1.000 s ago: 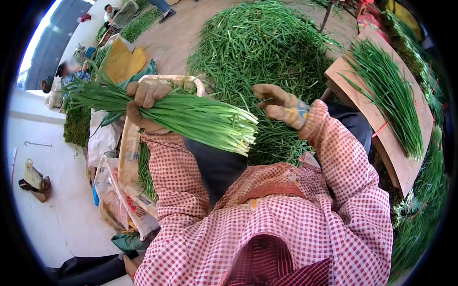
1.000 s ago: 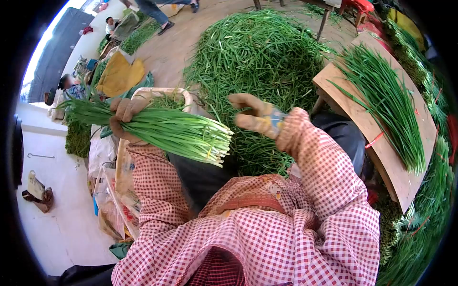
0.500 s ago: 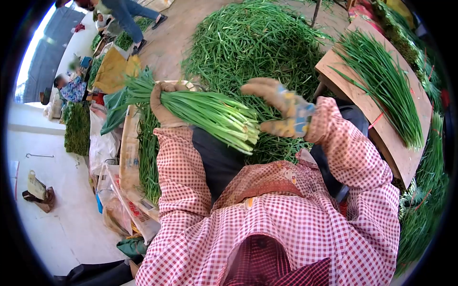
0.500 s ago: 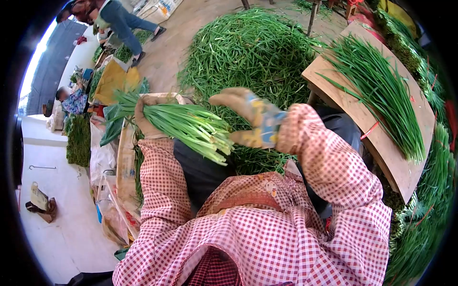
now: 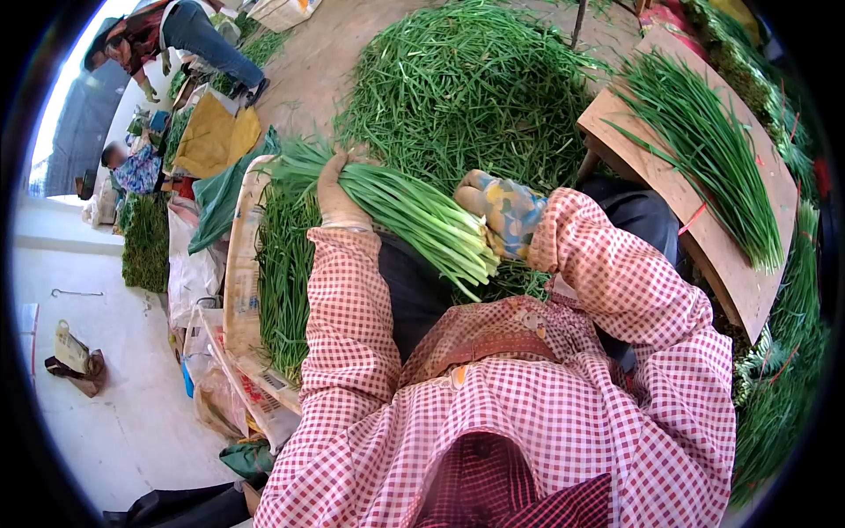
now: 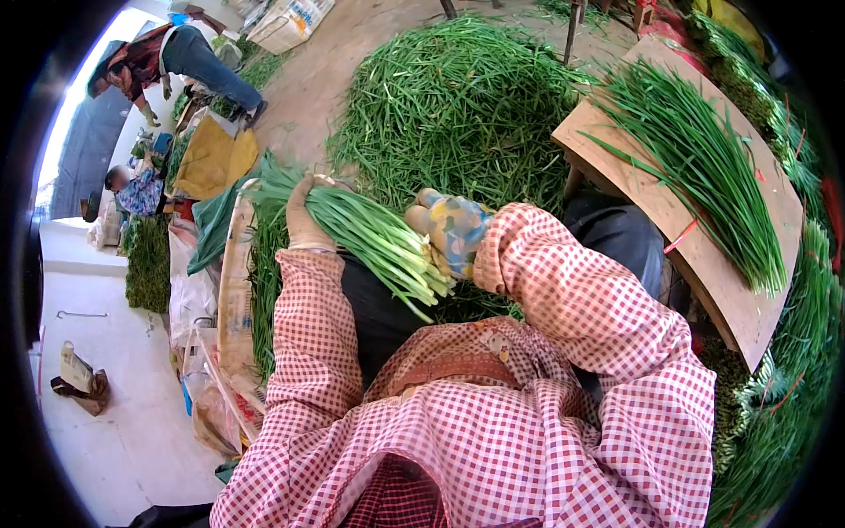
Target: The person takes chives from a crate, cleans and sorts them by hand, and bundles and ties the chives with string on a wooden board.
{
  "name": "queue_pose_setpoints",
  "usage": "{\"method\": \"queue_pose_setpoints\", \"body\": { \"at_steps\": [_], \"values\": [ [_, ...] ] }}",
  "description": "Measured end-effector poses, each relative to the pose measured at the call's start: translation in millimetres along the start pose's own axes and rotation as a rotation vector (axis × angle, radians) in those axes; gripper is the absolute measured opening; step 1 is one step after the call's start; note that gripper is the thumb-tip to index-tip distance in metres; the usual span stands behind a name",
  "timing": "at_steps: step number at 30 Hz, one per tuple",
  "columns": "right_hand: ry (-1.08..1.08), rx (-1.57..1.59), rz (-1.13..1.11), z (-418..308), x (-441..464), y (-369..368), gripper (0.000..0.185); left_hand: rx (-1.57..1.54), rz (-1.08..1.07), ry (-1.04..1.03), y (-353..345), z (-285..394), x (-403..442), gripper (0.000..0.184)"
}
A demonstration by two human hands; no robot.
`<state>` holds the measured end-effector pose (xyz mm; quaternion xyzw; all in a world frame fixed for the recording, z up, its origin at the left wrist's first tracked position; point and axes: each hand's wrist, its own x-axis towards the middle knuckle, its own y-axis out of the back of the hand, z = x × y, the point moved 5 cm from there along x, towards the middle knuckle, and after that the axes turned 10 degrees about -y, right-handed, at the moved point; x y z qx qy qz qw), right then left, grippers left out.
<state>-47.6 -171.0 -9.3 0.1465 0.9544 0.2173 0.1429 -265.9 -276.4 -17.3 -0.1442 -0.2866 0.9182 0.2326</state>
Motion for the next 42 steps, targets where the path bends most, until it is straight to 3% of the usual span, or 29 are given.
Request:
{"method": "queue_pose_setpoints", "body": {
  "at_steps": [1, 2, 3, 7, 9, 11, 13, 15, 17, 18, 20, 23, 24, 25, 27, 28, 29, 31, 33, 34, 35, 36, 38, 39, 40, 42],
  "values": [
    [0.052, -0.034, 0.069, -13.1, -7.3, 5.9, 0.029, -0.003, 0.006, -0.005, -2.8, 0.1, -1.6, 0.017],
    [-0.232, 0.143, 0.077, -12.6, -11.3, 6.9, 0.026, 0.029, 0.046, -0.013, -4.3, -0.5, -1.9, 0.017],
    [-0.229, 0.138, 0.068, -13.8, -16.2, 6.4, 0.026, 0.062, 0.088, -0.020, -7.5, -1.0, -3.9, 0.017],
    [0.157, -0.196, 0.236, -12.9, -25.4, 17.1, 0.027, 0.097, 0.133, 0.015, -33.8, 0.4, -21.6, 0.018],
    [0.458, -0.352, 0.304, -22.3, -36.4, 23.7, 0.024, 0.077, 0.115, 0.023, -32.0, 0.0, -15.5, 0.020],
    [0.536, -0.373, 0.313, -27.2, -42.8, 29.5, 0.012, 0.033, 0.136, 0.027, -27.9, 6.1, -9.6, 0.020],
    [0.527, -0.371, 0.296, -26.3, -53.6, 40.2, 0.009, 0.045, 0.134, -0.023, -3.7, 19.3, 13.0, 0.018],
    [0.355, -0.351, 0.259, -2.9, -60.0, 45.1, 0.011, -0.033, 0.221, -0.017, -0.5, 41.9, 5.0, 0.019],
    [0.206, -0.530, 0.246, 31.4, -64.6, 48.4, 0.015, -0.078, 0.273, -0.018, 32.3, 62.3, 25.6, 0.024],
    [0.214, -0.526, 0.242, 33.5, -63.2, 47.3, 0.015, -0.096, 0.265, -0.056, 48.8, 71.9, 34.8, 0.025],
    [0.153, -0.513, 0.228, 39.4, -57.1, 50.5, 0.030, -0.147, 0.263, -0.084, 72.0, 84.2, 46.5, 0.031],
    [0.056, -0.495, 0.192, 46.5, -46.7, 55.2, 0.057, -0.177, 0.258, -0.140, 53.5, 89.5, 26.9, 0.035],
    [0.137, -0.387, 0.270, 27.5, -39.1, 52.7, 0.059, -0.584, -0.250, -0.038, 48.0, 84.7, 36.9, 0.037],
    [0.217, -0.281, 0.352, 0.9, -29.1, 46.9, 0.062, -0.809, -0.753, 0.206, 47.8, 80.4, 33.1, 0.039],
    [0.374, -0.289, 0.529, -36.0, -22.9, 39.4, 0.066, -0.265, 0.172, -0.125, 50.4, 70.9, 31.5, 0.040],
    [0.303, -0.268, 0.517, -46.1, -17.1, 34.9, 0.067, -0.257, 0.314, -0.099, 36.0, 66.5, 17.5, 0.039],
    [0.232, -0.244, 0.505, -53.3, -12.0, 32.0, 0.067, -0.259, 0.309, -0.093, 27.7, 61.5, 12.2, 0.039],
    [0.292, -0.300, 0.606, -56.6, -1.8, 31.8, 0.056, -0.220, 0.361, -0.068, 22.4, 54.1, 5.5, 0.036],
    [0.245, -0.308, 0.556, -49.3, 14.1, 33.7, 0.043, -0.221, 0.381, -0.064, 25.5, 49.2, 6.0, 0.034],
    [0.311, -0.303, 0.522, -47.3, 17.8, 36.0, 0.029, -0.221, 0.378, -0.068, 26.6, 48.4, 6.3, 0.033],
    [0.312, -0.306, 0.521, -45.4, 24.5, 37.7, 0.029, -0.221, 0.375, -0.075, 28.2, 48.3, 6.8, 0.032],
    [0.013, 0.137, 0.263, -28.3, 39.0, 34.4, 0.024, -0.222, 0.376, -0.074, 38.8, 46.4, 13.9, 0.032],
    [0.355, -0.459, 0.330, -33.3, 19.8, 33.1, 0.016, -0.125, 0.210, -0.210, 59.2, 52.1, 35.0, 0.031],
    [0.359, -0.462, 0.327, -26.0, 11.7, 38.8, 0.016, -0.129, 0.213, -0.214, 58.5, 58.7, 31.1, 0.031],
    [0.145, -0.569, 0.300, -13.0, 11.0, 44.8, 0.018, -0.272, 0.140, -0.201, 50.1, 69.2, 24.0, 0.028],
    [-0.193, -0.694, 0.183, 38.4, 6.5, 60.5, 0.030, -0.559, -0.375, -0.114, 47.3, 87.2, 32.9, 0.022]
  ]
}}
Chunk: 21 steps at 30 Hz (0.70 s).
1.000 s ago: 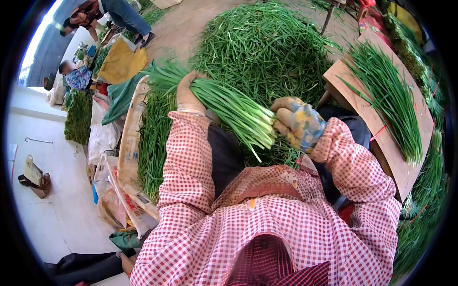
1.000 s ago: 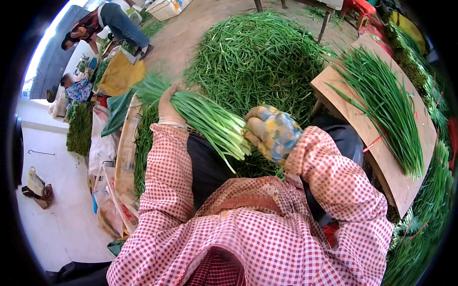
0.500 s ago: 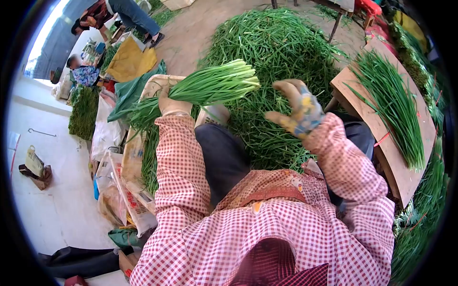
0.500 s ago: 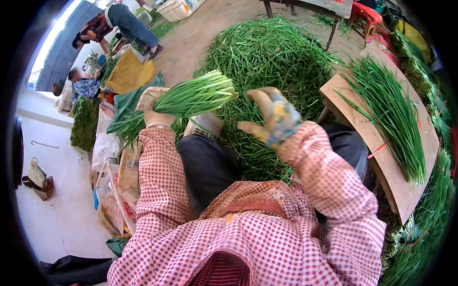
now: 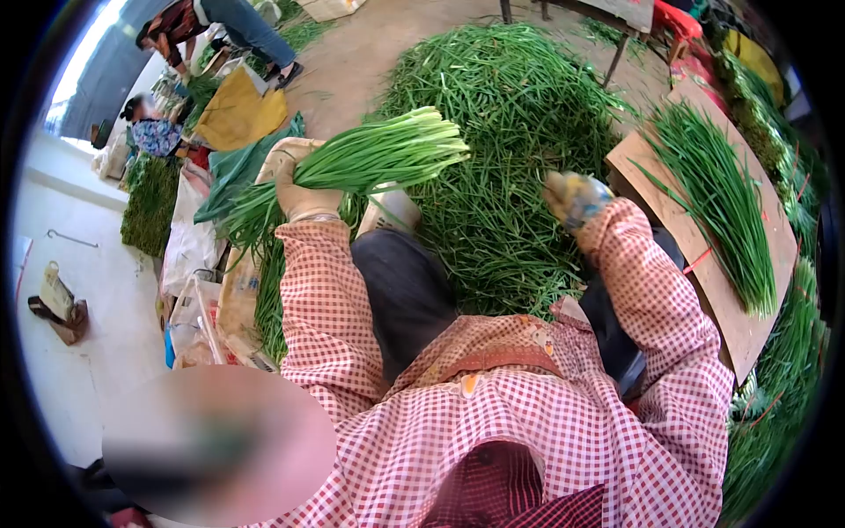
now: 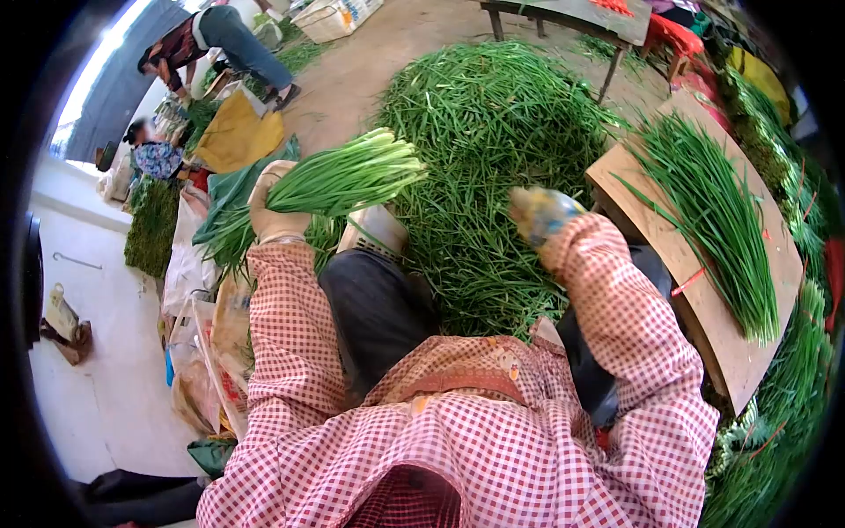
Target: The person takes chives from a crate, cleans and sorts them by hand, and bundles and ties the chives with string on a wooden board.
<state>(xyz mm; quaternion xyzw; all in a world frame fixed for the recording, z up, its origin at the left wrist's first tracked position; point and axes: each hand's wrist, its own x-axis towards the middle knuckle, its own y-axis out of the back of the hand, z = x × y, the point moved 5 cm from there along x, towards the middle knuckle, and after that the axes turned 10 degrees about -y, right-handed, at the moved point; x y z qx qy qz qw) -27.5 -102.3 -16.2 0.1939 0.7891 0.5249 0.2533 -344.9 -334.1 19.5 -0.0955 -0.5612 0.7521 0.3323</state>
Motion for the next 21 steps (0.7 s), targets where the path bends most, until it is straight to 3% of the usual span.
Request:
{"method": "queue_pose_setpoints", "body": {
  "at_steps": [1, 3, 4, 5, 7, 9, 12, 13, 14, 15, 16, 19, 20, 21],
  "values": [
    [-0.082, -0.039, -0.121, 25.4, 2.9, -17.6, 0.040, -0.122, -0.210, 0.121, -3.7, 7.7, 1.2, 0.019],
    [-0.052, -0.108, -0.045, 22.9, -21.3, -13.1, 0.062, 0.144, -0.121, 0.000, -17.1, 11.5, 0.8, 0.014],
    [-0.019, 0.240, -0.092, 11.7, -22.1, -6.2, 0.075, 0.273, -0.071, -0.059, -27.4, 8.3, -3.6, 0.012],
    [0.157, 0.356, 0.110, 1.0, -19.9, -1.6, 0.081, 0.399, -0.018, -0.119, -38.0, 3.3, -10.5, 0.010],
    [0.304, 0.444, 0.321, -26.7, -23.2, 35.8, 0.088, 0.647, 0.078, -0.293, -62.7, 1.9, -19.0, 0.008],
    [0.447, 0.480, 0.400, -46.5, -19.3, 59.7, 0.094, 1.004, 0.112, -0.320, -94.4, -16.7, -33.2, 0.013],
    [0.580, 0.451, 0.298, -80.0, -15.2, 76.3, 0.107, 0.944, 0.298, -0.124, -138.3, -72.5, -54.0, 0.025],
    [0.568, 0.405, 0.245, -83.6, -14.1, 75.0, 0.109, 0.852, 0.112, -0.123, -145.1, -91.3, -50.1, 0.027],
    [0.599, 0.588, 0.151, -81.8, -8.3, 69.4, 0.110, 0.744, -0.069, -0.107, -152.2, -110.1, -47.6, 0.029],
    [0.616, 0.765, 0.048, -81.9, -1.9, 62.7, 0.111, 0.921, -0.104, -0.087, -174.0, -117.8, -51.2, 0.024],
    [0.502, 0.910, -0.039, -85.9, -13.7, 76.0, 0.105, 0.839, -0.279, -0.156, -178.4, -139.7, -43.5, 0.019],
    [0.414, 1.024, 0.011, -65.2, -35.1, 92.6, 0.101, 0.592, -0.385, 0.024, -228.5, -192.5, -49.7, 0.015],
    [0.374, 1.056, 0.038, -50.0, -39.8, 92.8, 0.100, 0.610, -0.484, 0.087, -258.3, -200.3, -51.1, 0.027],
    [0.332, 1.086, 0.067, -33.5, -43.1, 92.7, 0.099, 0.548, -0.548, -0.018, -270.5, -224.9, -50.8, 0.034]
  ]
}}
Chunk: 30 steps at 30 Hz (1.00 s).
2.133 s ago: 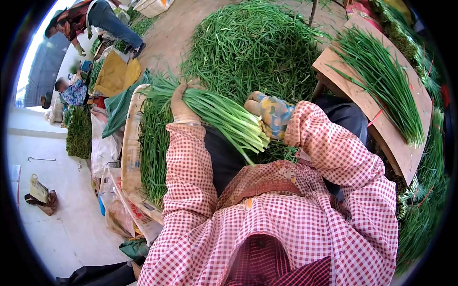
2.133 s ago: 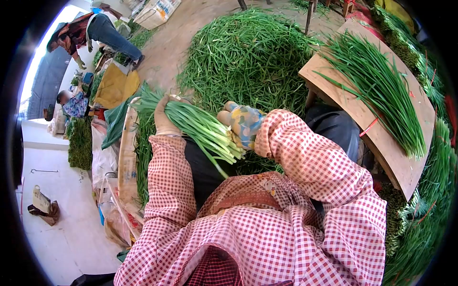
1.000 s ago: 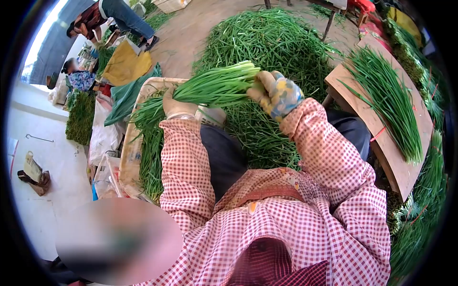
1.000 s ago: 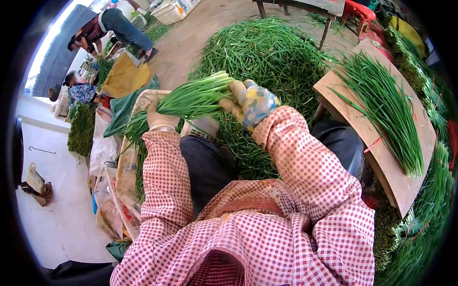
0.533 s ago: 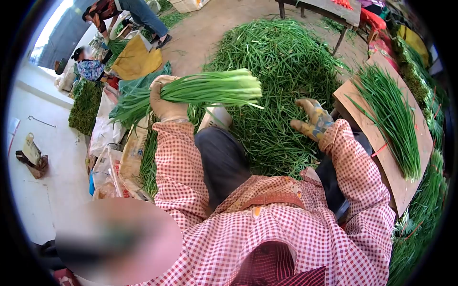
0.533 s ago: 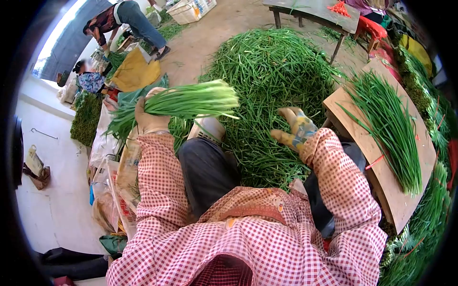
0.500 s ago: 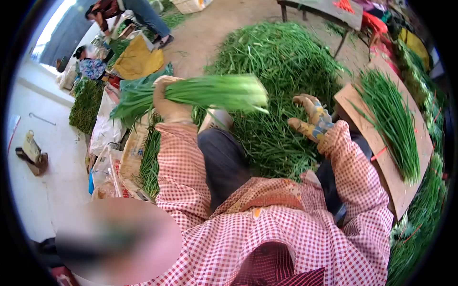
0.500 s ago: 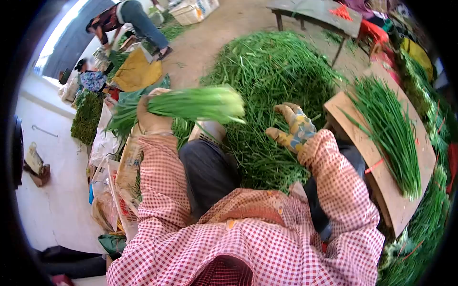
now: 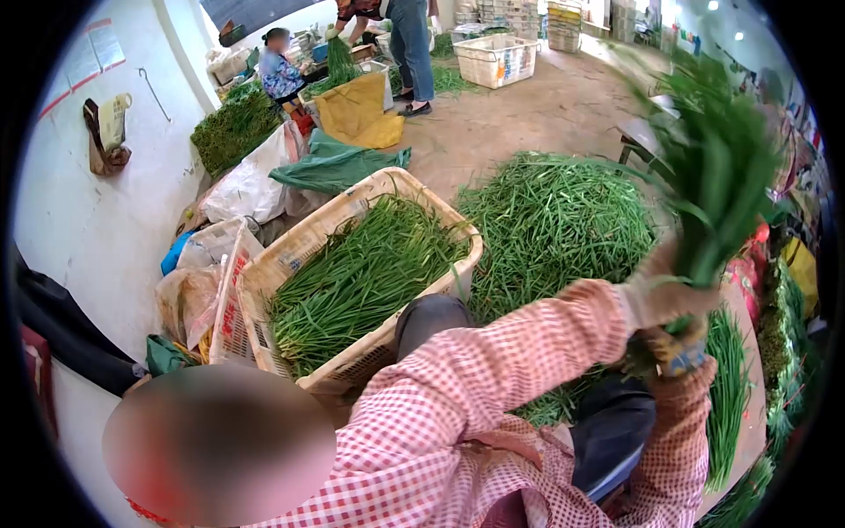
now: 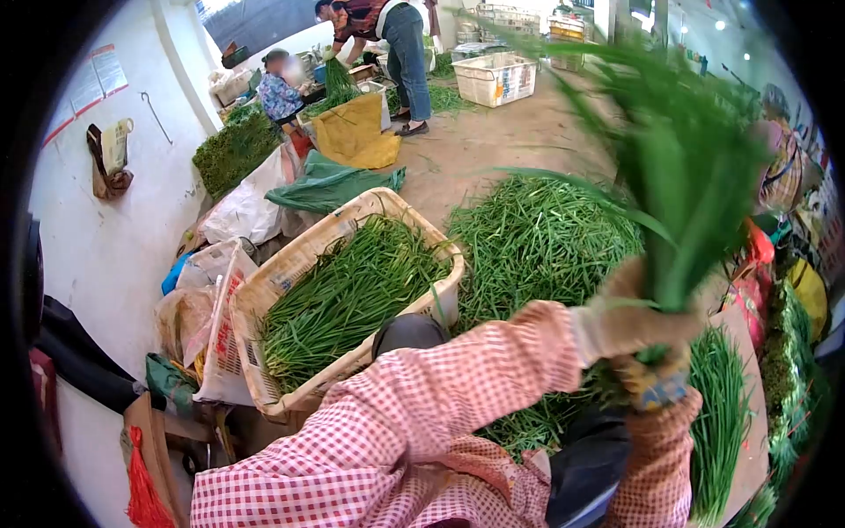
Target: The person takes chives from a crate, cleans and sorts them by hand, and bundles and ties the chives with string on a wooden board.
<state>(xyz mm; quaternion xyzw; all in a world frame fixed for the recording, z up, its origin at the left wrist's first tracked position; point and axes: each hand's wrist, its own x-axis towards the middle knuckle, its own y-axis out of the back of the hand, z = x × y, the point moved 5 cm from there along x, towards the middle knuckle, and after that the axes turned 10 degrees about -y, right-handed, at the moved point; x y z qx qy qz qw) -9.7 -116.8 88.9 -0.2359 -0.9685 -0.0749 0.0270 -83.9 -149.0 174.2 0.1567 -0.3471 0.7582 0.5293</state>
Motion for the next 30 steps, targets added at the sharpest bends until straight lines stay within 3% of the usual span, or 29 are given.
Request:
{"method": "queue_pose_setpoints", "body": {
  "at_steps": [2, 3, 5, 8, 12, 14, 15, 17, 20, 22, 23, 25, 27, 29, 30],
  "values": [
    [-0.034, 0.040, 0.090, 14.2, -13.6, 26.8, 0.096, -0.258, -0.047, -0.124, -44.9, -14.8, 15.2, 0.056],
    [-0.049, 0.053, 0.131, 20.4, -19.1, 39.6, 0.095, -0.333, -0.202, -0.113, -73.1, -42.3, 32.8, 0.065],
    [-0.067, 0.078, 0.195, 31.6, -29.4, 64.7, 0.092, -0.412, -0.368, -0.118, -108.9, -86.9, 44.3, 0.074],
    [-0.087, 0.120, 0.260, 49.1, -42.8, 93.1, 0.088, -0.641, -0.351, -0.041, -122.0, -84.1, 28.3, 0.070],
    [-0.102, 0.170, 0.324, 66.5, -56.9, 116.7, 0.083, 0.067, -0.500, 0.116, -121.9, -125.5, 14.1, 0.041],
    [-0.097, 0.191, 0.347, 71.7, -61.6, 121.9, 0.081, 0.253, -0.527, 0.167, -124.0, -174.7, -0.9, 0.034],
    [-0.087, 0.195, 0.351, 71.8, -62.0, 121.9, 0.079, -0.614, -0.108, 0.304, -132.2, -230.8, 4.0, 0.034],
    [-0.059, 0.201, 0.359, 69.1, -61.2, 121.8, 0.077, 0.344, -0.018, 0.113, -106.3, -139.3, 14.0, 0.036],
    [0.001, 0.204, 0.372, 60.9, -60.7, 116.9, 0.073, 0.333, -0.086, 0.264, -97.9, -50.0, 11.0, 0.034],
    [0.064, 0.204, 0.367, 52.8, -53.9, 107.9, 0.070, 0.379, 0.096, -0.268, -99.7, -84.2, 12.9, 0.028],
    [0.105, 0.199, 0.365, 46.5, -48.0, 101.9, 0.069, -0.416, 0.155, 0.098, -101.9, -100.1, 13.2, 0.030],
    [0.172, 0.190, 0.367, 35.5, -37.2, 89.5, 0.066, -1.209, 0.182, 0.464, -111.4, -92.0, 2.2, 0.031],
    [0.248, 0.187, 0.374, 25.0, -26.5, 77.5, 0.064, 0.115, -0.196, -0.083, -88.3, -30.6, -9.6, 0.041],
    [0.321, 0.179, 0.383, 13.8, -17.6, 66.8, 0.061, 0.619, -0.488, -0.110, -77.4, 41.7, -24.3, 0.061],
    [0.351, 0.169, 0.391, 8.7, -13.4, 62.6, 0.060, 0.604, -0.431, -0.234, -62.2, 49.6, -29.5, 0.070]
  ]
}}
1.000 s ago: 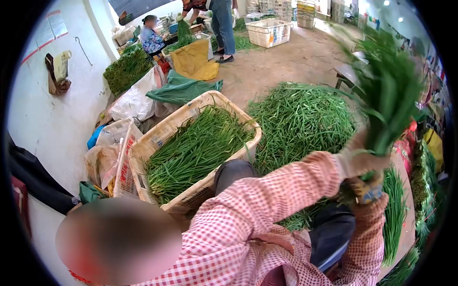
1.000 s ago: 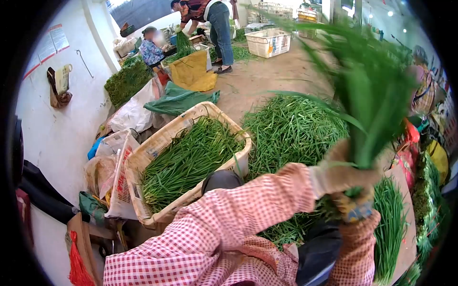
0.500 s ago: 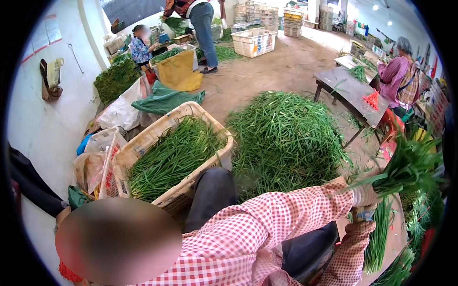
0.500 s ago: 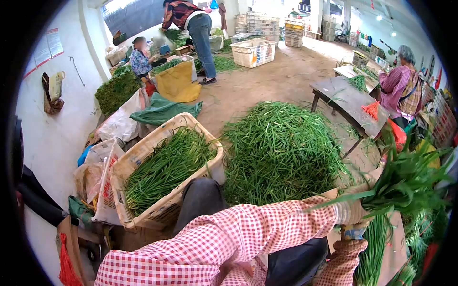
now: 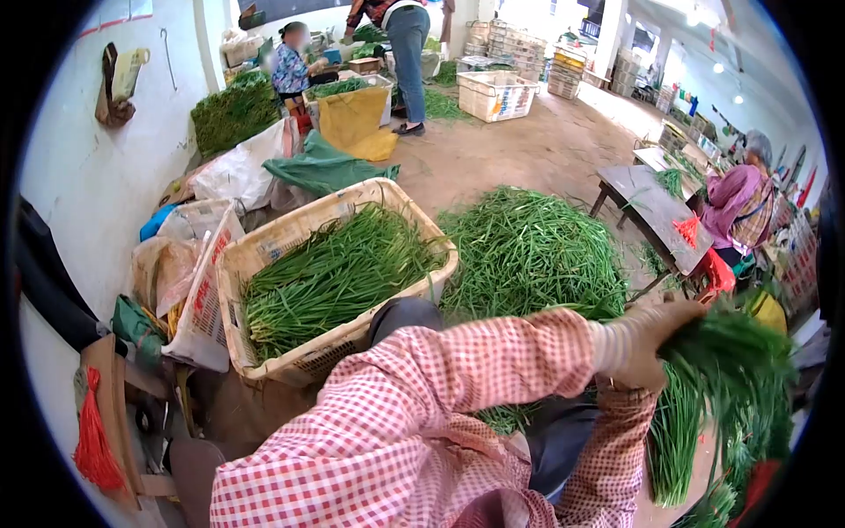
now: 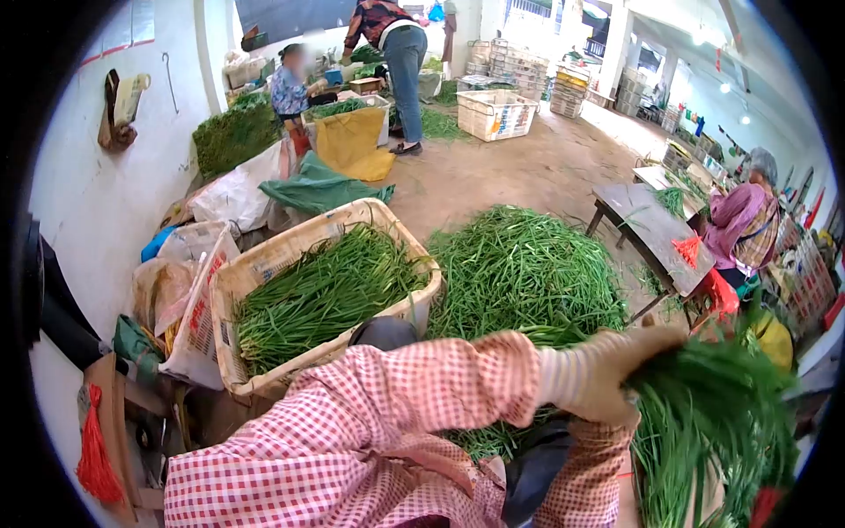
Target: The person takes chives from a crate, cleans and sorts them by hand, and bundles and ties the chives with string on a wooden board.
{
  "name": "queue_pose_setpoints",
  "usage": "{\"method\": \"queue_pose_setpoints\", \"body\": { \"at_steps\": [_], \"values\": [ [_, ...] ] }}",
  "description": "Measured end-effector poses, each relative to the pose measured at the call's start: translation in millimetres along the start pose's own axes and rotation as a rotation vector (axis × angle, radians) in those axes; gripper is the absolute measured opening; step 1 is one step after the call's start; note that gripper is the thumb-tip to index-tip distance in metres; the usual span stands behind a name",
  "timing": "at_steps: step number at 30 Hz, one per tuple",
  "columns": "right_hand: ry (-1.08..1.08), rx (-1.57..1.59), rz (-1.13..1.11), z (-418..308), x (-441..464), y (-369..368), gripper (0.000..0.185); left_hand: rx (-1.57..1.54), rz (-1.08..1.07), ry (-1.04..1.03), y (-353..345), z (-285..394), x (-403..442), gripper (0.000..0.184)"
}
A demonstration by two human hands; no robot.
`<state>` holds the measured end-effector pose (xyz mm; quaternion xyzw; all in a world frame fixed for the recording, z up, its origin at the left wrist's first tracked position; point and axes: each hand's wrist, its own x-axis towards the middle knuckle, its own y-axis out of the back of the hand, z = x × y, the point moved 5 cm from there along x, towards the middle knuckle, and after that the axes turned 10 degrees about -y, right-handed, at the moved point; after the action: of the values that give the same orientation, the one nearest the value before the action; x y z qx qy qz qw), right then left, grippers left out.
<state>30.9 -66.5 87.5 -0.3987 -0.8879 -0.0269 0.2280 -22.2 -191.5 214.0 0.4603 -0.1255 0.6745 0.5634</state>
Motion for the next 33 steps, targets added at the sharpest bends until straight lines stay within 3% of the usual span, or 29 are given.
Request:
{"method": "queue_pose_setpoints", "body": {
  "at_steps": [2, 4, 6, 7, 9, 10, 12, 13, 14, 15, 16, 17, 18, 19, 20, 21, 24, 25, 26, 27, 28, 30, 31, 33],
  "values": [
    [0.050, 0.017, 0.002, -6.0, 6.7, -9.7, 0.057, 0.083, 0.108, -0.098, 29.5, 1.0, -25.2, 0.071],
    [0.063, 0.082, -0.012, -10.3, 13.6, -14.8, 0.055, -0.079, 0.194, 0.010, 53.6, -13.0, -65.5, 0.069],
    [-0.004, 0.263, -0.064, -7.6, 18.8, -19.2, 0.051, -0.371, 0.035, 0.630, 64.0, -38.6, -110.0, 0.065],
    [-0.042, 0.359, -0.091, -5.2, 20.9, -22.6, 0.050, -0.374, 0.039, 0.628, 59.8, -48.8, -123.5, 0.065],
    [0.454, 0.055, 0.015, -4.8, 16.8, -42.3, 0.045, -1.234, 0.270, 1.058, 17.9, -69.9, -173.8, 0.073],
    [0.454, 0.049, 0.005, 2.2, 15.6, -48.7, 0.045, -1.241, 0.275, 1.050, 10.8, -79.6, -179.5, 0.073],
    [0.486, -0.230, -0.310, 15.2, 4.5, -74.2, 0.036, -1.509, 0.465, 1.054, -1.9, -95.3, -179.3, 0.095],
    [0.497, -0.372, -0.466, 24.6, -5.1, -84.4, 0.031, -1.628, 0.600, 0.975, 11.8, -79.7, -170.6, 0.088],
    [0.503, -0.514, -0.624, 37.0, -17.1, -93.0, 0.027, -1.707, 0.603, 0.852, 11.5, -99.0, -179.3, 0.077],
    [0.480, -0.658, -0.492, 55.0, -35.9, -82.8, 0.036, -1.787, 0.601, 0.728, 11.5, -117.5, -188.2, 0.067],
    [-0.108, -0.483, -0.448, 49.5, -42.7, -98.9, 0.045, -1.505, 0.730, 0.778, 18.8, -129.0, -194.0, 0.059],
    [-0.634, -0.227, -0.216, 43.2, -60.3, -109.4, 0.054, -1.539, 0.744, 0.973, 22.4, -126.2, -196.9, 0.048],
    [-0.185, -0.509, -0.314, 36.9, -66.0, -114.5, 0.047, -1.570, 0.772, 1.169, 26.8, -122.1, -200.3, 0.038],
    [0.296, -0.782, -0.249, 20.1, -78.1, -124.0, 0.042, -1.394, 0.746, 1.105, 35.3, -120.4, -199.8, 0.039],
    [0.553, -0.977, -0.308, 12.0, -81.0, -132.3, 0.041, -1.223, 0.704, 1.048, 41.3, -121.0, -201.5, 0.041],
    [0.491, -0.940, -0.380, 2.0, -75.4, -143.6, 0.045, -1.115, 0.708, 0.992, 51.7, -125.7, -205.1, 0.044],
    [0.356, -0.857, -0.568, 30.3, -70.5, -155.4, 0.057, -1.180, 0.697, 0.992, 70.9, -123.0, -205.3, 0.044],
    [0.043, -0.753, -0.599, 44.5, -68.4, -164.2, 0.059, -1.207, 0.681, 0.985, 76.7, -121.3, -202.4, 0.042],
    [0.178, -0.722, -0.677, 43.6, -74.4, -170.8, 0.063, -1.136, 0.625, 0.902, 87.2, -121.4, -199.5, 0.041],
    [0.313, -0.685, -0.752, 42.7, -81.7, -176.3, 0.067, -1.023, 0.543, 1.004, 97.7, -119.4, -207.2, 0.043],
    [0.298, -0.654, -0.811, 44.3, -85.0, -176.6, 0.068, -0.906, 0.469, 1.090, 108.8, -112.7, -210.7, 0.044],
    [0.277, -0.468, -0.886, 36.6, -87.0, -181.8, 0.054, -0.681, 0.476, 1.244, 125.5, -103.1, -219.9, 0.050],
    [0.275, -0.454, -0.870, 30.3, -87.5, -178.7, 0.054, -0.623, 0.375, 1.141, 137.6, -99.9, -220.6, 0.052],
    [-0.030, -0.134, -0.893, 27.2, -91.3, -169.6, 0.033, -0.559, 0.268, 1.055, 170.8, -83.3, -224.4, 0.054]
  ]
}}
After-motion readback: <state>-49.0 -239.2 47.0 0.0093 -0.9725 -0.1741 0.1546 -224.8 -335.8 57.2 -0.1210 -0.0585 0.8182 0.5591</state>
